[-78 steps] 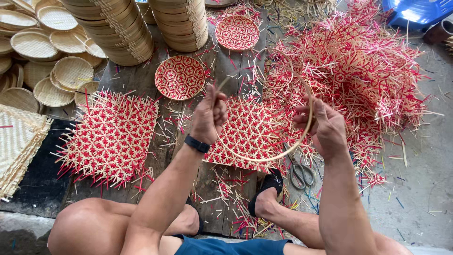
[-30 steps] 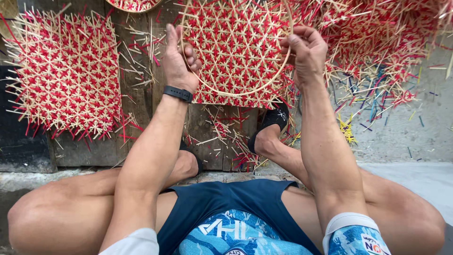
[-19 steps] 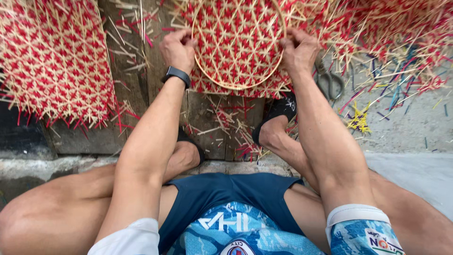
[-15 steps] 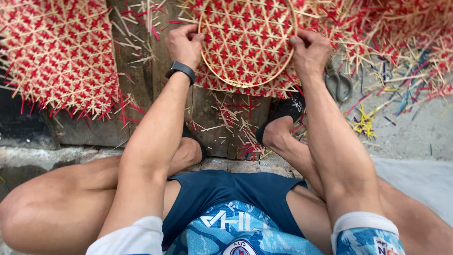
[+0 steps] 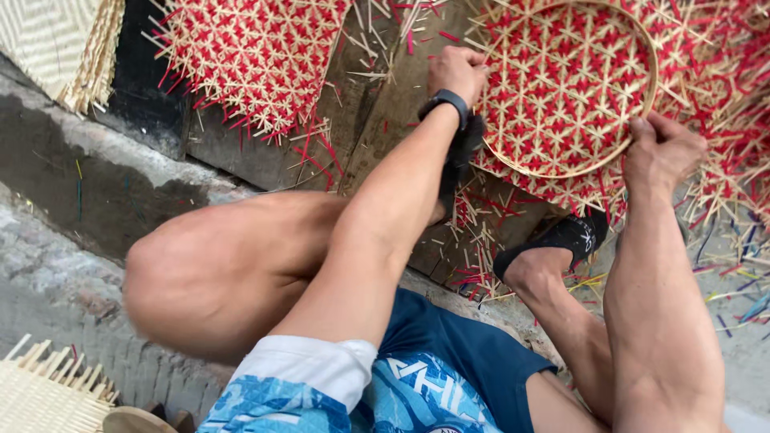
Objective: The person sits on the ground and fits a red-and-natural woven bamboo mat over a round wooden mold, presses it into shape, attaches a bamboo rim around the edge, and trims excess strands with scissors, setting finished trays aside with other completed trays.
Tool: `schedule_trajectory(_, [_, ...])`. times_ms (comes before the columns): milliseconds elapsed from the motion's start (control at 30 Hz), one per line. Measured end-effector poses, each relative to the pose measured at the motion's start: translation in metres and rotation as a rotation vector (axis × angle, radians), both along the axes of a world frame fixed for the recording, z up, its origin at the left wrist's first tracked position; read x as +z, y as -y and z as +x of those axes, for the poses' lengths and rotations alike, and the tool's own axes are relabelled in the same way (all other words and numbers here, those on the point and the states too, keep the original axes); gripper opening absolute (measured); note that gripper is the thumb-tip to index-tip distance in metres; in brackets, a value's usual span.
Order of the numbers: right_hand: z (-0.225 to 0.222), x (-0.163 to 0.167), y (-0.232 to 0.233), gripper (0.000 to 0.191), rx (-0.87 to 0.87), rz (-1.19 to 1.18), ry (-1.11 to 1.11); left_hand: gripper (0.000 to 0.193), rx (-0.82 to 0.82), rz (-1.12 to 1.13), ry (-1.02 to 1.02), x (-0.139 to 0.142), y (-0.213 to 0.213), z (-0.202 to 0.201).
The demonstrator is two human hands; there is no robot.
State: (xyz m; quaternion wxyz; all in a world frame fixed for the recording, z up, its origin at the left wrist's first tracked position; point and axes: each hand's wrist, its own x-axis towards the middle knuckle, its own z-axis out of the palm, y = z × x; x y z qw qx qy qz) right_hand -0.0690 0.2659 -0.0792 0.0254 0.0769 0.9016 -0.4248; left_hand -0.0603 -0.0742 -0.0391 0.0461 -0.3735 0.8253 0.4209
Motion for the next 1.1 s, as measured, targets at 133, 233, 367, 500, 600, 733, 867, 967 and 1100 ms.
schedule_trajectory(133, [-0.003, 0.008, 0.003, 0.020, -0.019, 0.010, 0.055, 0.015, 0.049, -0.029, 0.104, 0.010, 0.001, -0.009])
schedule_trajectory(233, [-0.005, 0.014, 0.002, 0.020, -0.001, 0.026, 0.060, 0.016, 0.029, 0.006, 0.088, 0.004, 0.003, -0.008])
schedule_trajectory(367, [-0.010, 0.011, 0.000, 0.022, 0.040, 0.046, 0.051, 0.017, 0.058, 0.085, 0.061, -0.018, 0.009, -0.007])
schedule_trajectory(500, [-0.015, 0.012, -0.001, 0.017, 0.025, 0.043, 0.137, 0.023, 0.014, 0.154, -0.043, -0.029, 0.018, -0.006])
schedule_trajectory(600, [-0.019, 0.038, 0.000, 0.019, 0.070, 0.086, 0.172, 0.023, -0.031, 0.275, -0.121, -0.027, 0.023, -0.006])
schedule_trajectory(733, [-0.009, 0.082, 0.039, 0.038, 0.205, 0.378, 0.007, 0.020, -0.177, 0.018, 0.242, -0.011, 0.014, -0.027])
schedule_trajectory(867, [0.034, 0.085, 0.116, 0.105, 0.693, 0.470, -0.224, 0.043, -0.724, -0.427, -0.335, -0.010, -0.039, -0.077])
schedule_trajectory(967, [0.071, 0.063, 0.148, 0.094, 0.750, 0.674, -0.306, 0.050, -0.999, -0.397, -0.680, -0.025, -0.060, -0.110])
schedule_trajectory(1100, [0.081, 0.039, 0.139, 0.068, 0.691, 0.847, -0.433, 0.034, -0.907, -0.062, -0.351, -0.038, -0.066, -0.114])
